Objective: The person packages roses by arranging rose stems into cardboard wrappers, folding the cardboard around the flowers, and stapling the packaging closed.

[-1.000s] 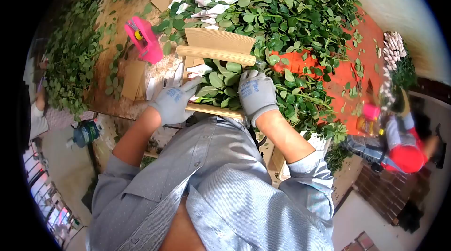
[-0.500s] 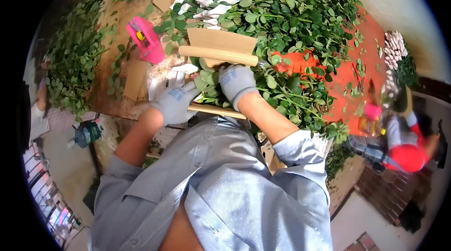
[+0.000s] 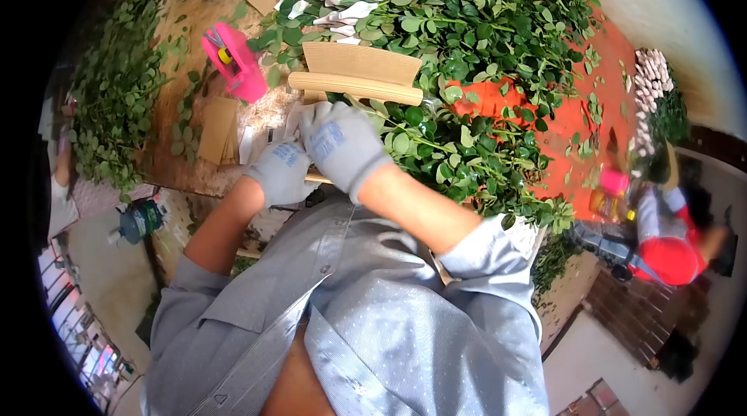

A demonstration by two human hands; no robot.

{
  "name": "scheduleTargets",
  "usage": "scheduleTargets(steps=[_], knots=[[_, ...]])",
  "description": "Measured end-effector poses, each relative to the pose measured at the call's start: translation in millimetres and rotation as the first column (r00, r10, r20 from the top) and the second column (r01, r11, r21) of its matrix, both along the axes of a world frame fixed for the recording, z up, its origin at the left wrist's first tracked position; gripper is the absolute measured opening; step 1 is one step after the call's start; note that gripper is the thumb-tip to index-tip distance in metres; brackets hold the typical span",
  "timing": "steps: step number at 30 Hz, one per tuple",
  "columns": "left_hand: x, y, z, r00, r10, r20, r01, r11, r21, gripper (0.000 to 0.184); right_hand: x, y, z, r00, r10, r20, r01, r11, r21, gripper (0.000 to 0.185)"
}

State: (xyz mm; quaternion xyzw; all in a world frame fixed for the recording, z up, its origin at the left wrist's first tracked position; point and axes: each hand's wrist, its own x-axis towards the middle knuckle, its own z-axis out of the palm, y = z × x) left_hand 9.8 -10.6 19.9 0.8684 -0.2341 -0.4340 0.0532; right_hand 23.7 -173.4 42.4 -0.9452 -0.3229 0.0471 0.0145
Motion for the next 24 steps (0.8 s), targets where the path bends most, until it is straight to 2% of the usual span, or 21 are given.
scheduleTargets(steps=[1, 3, 7, 9, 11, 12, 14, 17, 18, 20, 21, 23, 24], knots=[[-4, 3, -6, 1.0, -0.007, 0.005, 0.007, 1.0, 0.005, 0.075, 9, -1, -20, 1.0, -0.007, 0.005, 0.007, 1.0, 0.005, 0.022], [-16, 13, -25, 0.975, 0.044, 0.217, 0.004, 0.976, -0.219, 0.073, 23, -4, -81, 0.992, -0.065, -0.104, 0.058, 0.996, -0.072, 0.027], [-14, 8, -9, 0.978, 0.023, 0.209, 0.005, 0.991, -0.133, 0.076, 25, -18, -100, 0.984, -0.058, -0.167, 0.046, 0.996, -0.076, 0.031], [-12, 10, -9, 0.979, 0.048, 0.199, -0.015, 0.986, -0.166, 0.077, 28, -23, -99, 0.987, -0.025, -0.157, 0.022, 1.0, -0.02, 0.034], [-6, 15, 0, 0.992, 0.102, 0.069, -0.077, 0.95, -0.301, 0.077, 32, -22, -97, 0.976, -0.047, -0.213, 0.044, 0.999, -0.015, 0.034], [-2, 23, -8, 0.994, 0.093, 0.065, -0.069, 0.951, -0.301, 0.077, 33, -21, -96, 0.974, -0.039, -0.224, 0.038, 0.999, -0.011, 0.033], [10, 37, -29, 0.976, 0.166, 0.14, -0.052, 0.804, -0.592, 0.076, 34, -23, -93, 0.965, -0.025, -0.262, 0.028, 1.0, 0.007, 0.031], [28, 29, -15, 0.877, 0.388, 0.284, -0.216, 0.846, -0.488, 0.057, 37, -25, -93, 0.957, -0.008, -0.289, 0.016, 1.0, 0.026, 0.032], [33, 31, -27, 0.875, 0.39, 0.287, -0.218, 0.847, -0.485, 0.057, 38, -24, -95, 0.954, -0.006, -0.3, 0.011, 1.0, 0.013, 0.034], [42, 36, -62, 0.838, 0.275, 0.471, -0.087, 0.92, -0.382, 0.037, 41, -24, -93, 0.957, 0.015, -0.289, -0.01, 1.0, 0.02, 0.035], [48, 34, -64, 0.838, 0.274, 0.471, -0.087, 0.92, -0.381, 0.037, 41, -25, -92, 0.959, 0.029, -0.281, -0.024, 1.0, 0.02, 0.035], [54, 25, -68, 0.873, 0.157, 0.461, -0.074, 0.978, -0.193, 0.023, 40, -27, -96, 0.958, 0.013, -0.287, 0.001, 0.999, 0.047, 0.034], [54, 24, -71, 0.875, 0.155, 0.458, -0.071, 0.978, -0.196, 0.023, 40, -28, -97, 0.957, -0.001, -0.29, 0.023, 0.997, 0.075, 0.033]])
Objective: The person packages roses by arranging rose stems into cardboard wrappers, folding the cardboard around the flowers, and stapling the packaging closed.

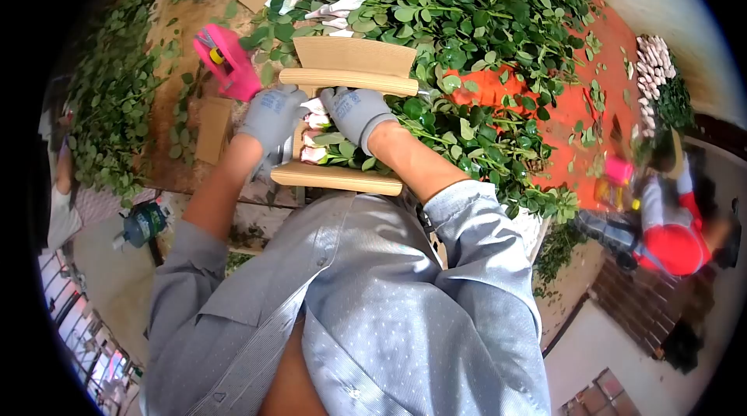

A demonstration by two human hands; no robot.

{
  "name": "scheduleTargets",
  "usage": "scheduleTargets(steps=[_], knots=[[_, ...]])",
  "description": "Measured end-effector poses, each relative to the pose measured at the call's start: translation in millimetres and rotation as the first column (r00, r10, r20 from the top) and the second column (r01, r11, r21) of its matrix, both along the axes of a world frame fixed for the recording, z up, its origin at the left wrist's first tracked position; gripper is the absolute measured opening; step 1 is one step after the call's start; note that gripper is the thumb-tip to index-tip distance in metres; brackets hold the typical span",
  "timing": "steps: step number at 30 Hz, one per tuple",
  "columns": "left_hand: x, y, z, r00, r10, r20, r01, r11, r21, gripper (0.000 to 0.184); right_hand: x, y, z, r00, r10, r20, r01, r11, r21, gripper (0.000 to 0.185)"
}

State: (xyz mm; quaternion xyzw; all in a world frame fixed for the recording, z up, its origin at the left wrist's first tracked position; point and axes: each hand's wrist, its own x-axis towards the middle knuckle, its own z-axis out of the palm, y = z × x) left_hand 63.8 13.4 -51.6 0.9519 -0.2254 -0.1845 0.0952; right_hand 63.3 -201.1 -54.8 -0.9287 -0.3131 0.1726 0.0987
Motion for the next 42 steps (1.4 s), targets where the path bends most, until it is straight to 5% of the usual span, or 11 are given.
scheduleTargets(steps=[5, 8, 12, 16, 17, 19, 23, 29, 35, 42], knots=[[8, 30, -4, 0.99, -0.051, 0.134, 0.048, 0.999, 0.025, 0.02, 1, 2, -1, 0.999, -0.018, 0.032, 0.019, 0.999, -0.041, 0.032], [15, 78, -2, 0.991, 0.128, 0.038, -0.132, 0.979, 0.157, 0.022, 1, -1, -7, 0.998, -0.024, 0.059, 0.026, 0.999, -0.033, 0.032], [3, 71, 39, 0.997, 0.057, 0.049, -0.065, 0.98, 0.188, 0.024, 1, 3, -5, 1.0, 0.017, 0.019, -0.016, 0.999, -0.05, 0.032], [-32, 12, 50, 0.961, -0.27, 0.056, 0.275, 0.924, -0.265, 0.037, -2, 6, -1, 1.0, 0.023, 0.019, -0.023, 1.0, -0.015, 0.032], [-34, 4, 47, 0.959, -0.278, 0.059, 0.283, 0.921, -0.269, 0.037, -2, 6, 2, 1.0, 0.015, 0.019, -0.014, 1.0, -0.02, 0.032], [-38, -6, 42, 0.962, -0.253, -0.099, 0.229, 0.951, -0.21, 0.04, -6, 6, 6, 0.999, 0.008, 0.045, -0.005, 0.999, -0.045, 0.029], [-44, 13, 11, 0.944, -0.325, 0.049, 0.327, 0.918, -0.223, 0.037, -10, 4, -1, 0.998, -0.06, -0.006, 0.059, 0.998, -0.034, 0.027], [-39, 0, 35, 0.946, -0.307, -0.109, 0.293, 0.948, -0.124, 0.041, -10, 5, 1, 0.999, -0.043, -0.022, 0.043, 0.999, 0.007, 0.026], [-40, -6, 39, 0.95, -0.311, 0.038, 0.314, 0.942, -0.119, 0.045, -10, 1, -1, 0.999, -0.041, 0.003, 0.04, 0.999, 0.025, 0.028], [-33, -8, 43, 0.935, -0.339, -0.102, 0.338, 0.941, -0.027, 0.038, -18, 7, 28, 0.994, -0.008, 0.112, 0.009, 1.0, -0.013, 0.028]])
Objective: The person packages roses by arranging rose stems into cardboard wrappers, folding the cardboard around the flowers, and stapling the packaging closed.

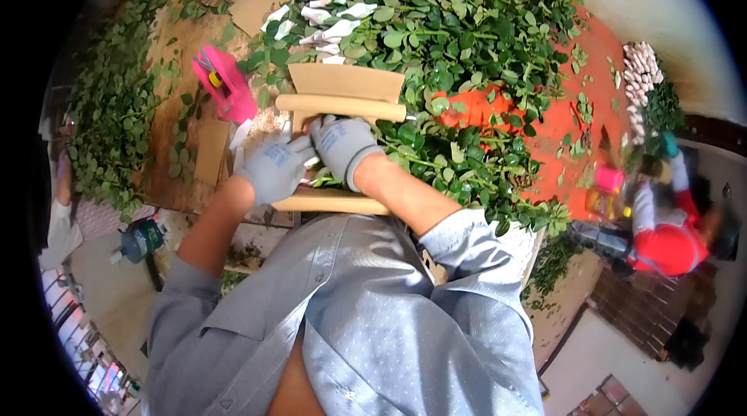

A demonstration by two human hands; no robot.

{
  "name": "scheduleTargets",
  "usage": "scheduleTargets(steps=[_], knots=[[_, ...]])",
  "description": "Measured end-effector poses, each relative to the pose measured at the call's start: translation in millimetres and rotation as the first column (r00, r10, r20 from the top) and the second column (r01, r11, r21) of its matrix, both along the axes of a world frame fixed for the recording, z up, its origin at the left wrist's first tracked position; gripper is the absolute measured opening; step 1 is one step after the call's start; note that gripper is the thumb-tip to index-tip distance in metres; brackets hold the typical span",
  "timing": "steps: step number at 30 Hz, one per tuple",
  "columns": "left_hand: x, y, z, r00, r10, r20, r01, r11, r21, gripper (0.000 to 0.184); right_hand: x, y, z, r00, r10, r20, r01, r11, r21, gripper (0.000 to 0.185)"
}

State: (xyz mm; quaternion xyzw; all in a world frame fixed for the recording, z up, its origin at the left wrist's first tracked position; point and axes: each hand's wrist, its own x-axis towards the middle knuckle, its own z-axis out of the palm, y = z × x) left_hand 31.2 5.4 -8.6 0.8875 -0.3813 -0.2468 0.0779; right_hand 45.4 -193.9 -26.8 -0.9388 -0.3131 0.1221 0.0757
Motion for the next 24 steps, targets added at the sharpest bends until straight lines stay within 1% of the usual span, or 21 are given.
scheduleTargets(steps=[1, 3, 4, 5, 6, 7, 9, 13, 15, 17, 18, 20, 21, 23, 24], knots=[[0, 0, -4, 0.999, 0.02, -0.04, -0.019, 0.999, 0.039, 0.039, 4, 3, 11, 1.0, -0.027, -0.012, 0.028, 0.998, 0.058, 0.025], [-6, 2, -8, 0.999, 0.031, 0.04, -0.03, 0.999, -0.024, 0.042, 21, 1, 35, 0.999, -0.013, -0.038, 0.021, 0.972, 0.233, 0.025], [-8, 5, -18, 0.997, 0.046, 0.056, -0.04, 0.994, -0.106, 0.046, 30, 0, 55, 0.998, -0.058, -0.025, 0.062, 0.963, 0.261, 0.021], [-9, 8, -27, 0.992, -0.012, 0.129, 0.025, 0.995, -0.097, 0.052, 40, -5, 57, 0.998, -0.054, -0.008, 0.055, 0.966, 0.253, 0.021], [-10, 9, -29, 0.987, -0.054, 0.148, 0.065, 0.996, -0.068, 0.054, 54, -10, 58, 0.992, -0.123, 0.037, 0.102, 0.93, 0.354, 0.019], [-10, 9, -29, 0.989, -0.058, 0.137, 0.065, 0.997, -0.05, 0.055, 69, -16, 57, 0.978, -0.193, 0.076, 0.138, 0.881, 0.453, 0.018], [-10, 7, -23, 0.993, -0.042, 0.113, 0.045, 0.999, -0.027, 0.056, 100, -31, 44, 0.942, -0.325, 0.078, 0.249, 0.837, 0.487, 0.019], [-11, 4, -10, 0.999, 0.004, 0.036, -0.005, 1.0, 0.022, 0.056, 161, -62, 17, 0.887, -0.447, 0.111, 0.379, 0.845, 0.376, 0.021], [-9, 2, -5, 1.0, 0.025, 0.002, -0.025, 0.999, 0.035, 0.056, 184, -71, 11, 0.89, -0.443, 0.107, 0.381, 0.853, 0.357, 0.024], [-7, 1, 5, 0.998, 0.047, -0.041, -0.045, 0.998, 0.051, 0.056, 204, -72, 8, 0.879, -0.462, 0.114, 0.42, 0.866, 0.272, 0.026], [-8, 3, -1, 0.998, 0.057, -0.036, -0.056, 0.998, 0.012, 0.056, 214, -73, 4, 0.878, -0.463, 0.121, 0.418, 0.865, 0.278, 0.026], [-8, 4, -7, 0.998, 0.063, -0.026, -0.064, 0.997, -0.037, 0.054, 230, -76, -6, 0.872, -0.471, 0.134, 0.458, 0.881, 0.114, 0.028], [-6, 3, -4, 0.998, 0.056, -0.017, -0.056, 0.998, -0.04, 0.054, 236, -77, -14, 0.867, -0.477, 0.143, 0.464, 0.878, 0.116, 0.028], [-3, -1, 9, 0.993, 0.099, -0.066, -0.097, 0.995, 0.021, 0.053, 245, -77, -26, 0.868, -0.484, 0.111, 0.496, 0.856, -0.146, 0.028], [-1, -4, 16, 0.991, 0.111, -0.077, -0.108, 0.993, 0.04, 0.051, 241, -78, -26, 0.878, -0.47, 0.088, 0.478, 0.858, -0.19, 0.029]])
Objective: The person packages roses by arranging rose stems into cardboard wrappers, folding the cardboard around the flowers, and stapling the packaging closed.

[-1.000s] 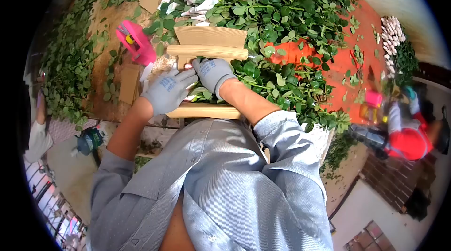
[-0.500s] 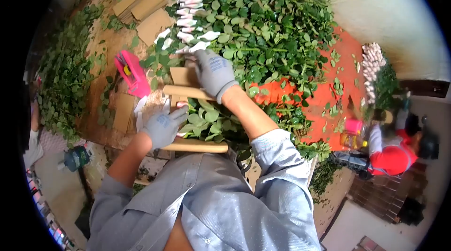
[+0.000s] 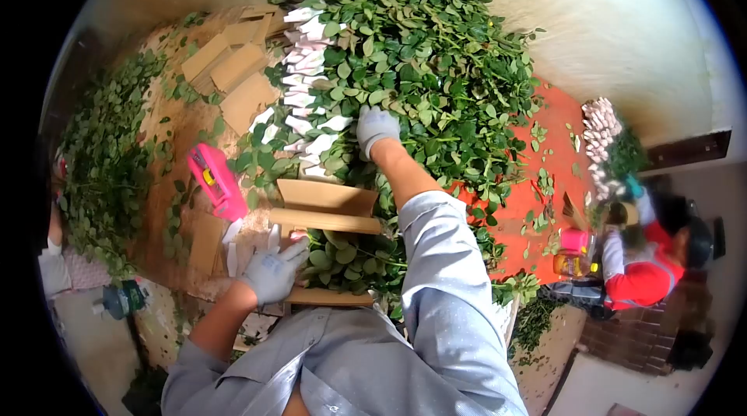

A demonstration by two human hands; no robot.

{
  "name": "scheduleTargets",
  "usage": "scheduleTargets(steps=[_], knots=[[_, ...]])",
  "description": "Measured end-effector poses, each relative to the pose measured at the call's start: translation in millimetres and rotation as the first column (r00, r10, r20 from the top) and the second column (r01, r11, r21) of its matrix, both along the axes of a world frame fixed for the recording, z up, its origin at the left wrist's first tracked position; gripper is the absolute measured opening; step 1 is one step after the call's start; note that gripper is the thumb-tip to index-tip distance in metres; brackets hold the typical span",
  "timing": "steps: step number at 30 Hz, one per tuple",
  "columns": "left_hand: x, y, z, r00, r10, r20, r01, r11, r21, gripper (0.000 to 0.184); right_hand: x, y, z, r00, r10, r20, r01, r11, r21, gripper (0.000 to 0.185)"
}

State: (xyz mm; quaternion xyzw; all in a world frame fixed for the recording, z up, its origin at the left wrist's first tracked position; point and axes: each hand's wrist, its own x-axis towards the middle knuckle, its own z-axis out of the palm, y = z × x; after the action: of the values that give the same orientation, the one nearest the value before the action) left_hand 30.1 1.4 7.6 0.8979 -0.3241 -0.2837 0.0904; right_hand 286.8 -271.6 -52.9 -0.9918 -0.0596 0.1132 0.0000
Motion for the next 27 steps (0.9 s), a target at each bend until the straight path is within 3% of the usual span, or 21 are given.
scheduleTargets(steps=[3, 9, 11, 13, 15, 17, 19, 21, 23, 24, 26, 27], knots=[[-4, 5, -17, 1.0, -0.002, 0.029, 0.003, 0.999, -0.052, 0.054, -8, 5, 4, 0.993, 0.113, 0.04, -0.106, 0.985, -0.134, 0.03], [-7, 7, -27, 0.999, 0.034, -0.013, -0.035, 0.996, -0.083, 0.054, -19, -9, 25, 0.98, 0.193, -0.045, -0.197, 0.974, -0.115, 0.03], [-6, 6, -24, 0.999, 0.041, -0.018, -0.042, 0.994, -0.103, 0.054, -24, -18, 28, 0.978, 0.204, 0.043, -0.201, 0.977, -0.076, 0.038], [-4, 3, -13, 1.0, -0.008, -0.009, 0.008, 1.0, -0.006, 0.055, -31, -26, 49, 0.976, 0.179, 0.124, -0.173, 0.983, -0.061, 0.032], [-5, 4, -12, 1.0, -0.022, 0.016, 0.022, 1.0, -0.01, 0.053, -38, -43, 76, 0.954, 0.134, 0.27, -0.161, 0.984, 0.082, 0.03], [-4, 3, -12, 0.998, -0.025, 0.053, 0.025, 1.0, -0.018, 0.051, -31, -70, 93, 0.81, 0.078, 0.581, -0.225, 0.957, 0.185, 0.031], [-6, 4, -12, 0.989, -0.089, 0.117, 0.089, 0.996, 0.001, 0.052, -24, -88, 133, 0.613, -0.086, 0.785, -0.226, 0.933, 0.279, 0.026], [-6, 5, -16, 0.996, -0.057, 0.07, 0.058, 0.998, -0.012, 0.052, -22, -111, 176, 0.478, -0.123, 0.87, -0.182, 0.955, 0.235, 0.023], [-9, 8, -30, 0.999, -0.03, 0.022, 0.03, 0.999, -0.027, 0.053, -25, -120, 214, 0.331, -0.18, 0.926, -0.277, 0.92, 0.277, 0.022], [-11, 11, -44, 0.983, -0.104, 0.148, 0.109, 0.994, -0.021, 0.053, -32, -117, 236, 0.254, -0.189, 0.949, -0.326, 0.907, 0.267, 0.023], [-13, 11, -46, 0.98, -0.101, 0.169, 0.11, 0.993, -0.045, 0.054, -58, -97, 281, 0.126, -0.077, 0.989, -0.394, 0.911, 0.121, 0.026], [-13, 12, -47, 0.979, -0.099, 0.179, 0.111, 0.992, -0.056, 0.054, -69, -87, 288, 0.127, -0.072, 0.989, -0.398, 0.91, 0.117, 0.026]])
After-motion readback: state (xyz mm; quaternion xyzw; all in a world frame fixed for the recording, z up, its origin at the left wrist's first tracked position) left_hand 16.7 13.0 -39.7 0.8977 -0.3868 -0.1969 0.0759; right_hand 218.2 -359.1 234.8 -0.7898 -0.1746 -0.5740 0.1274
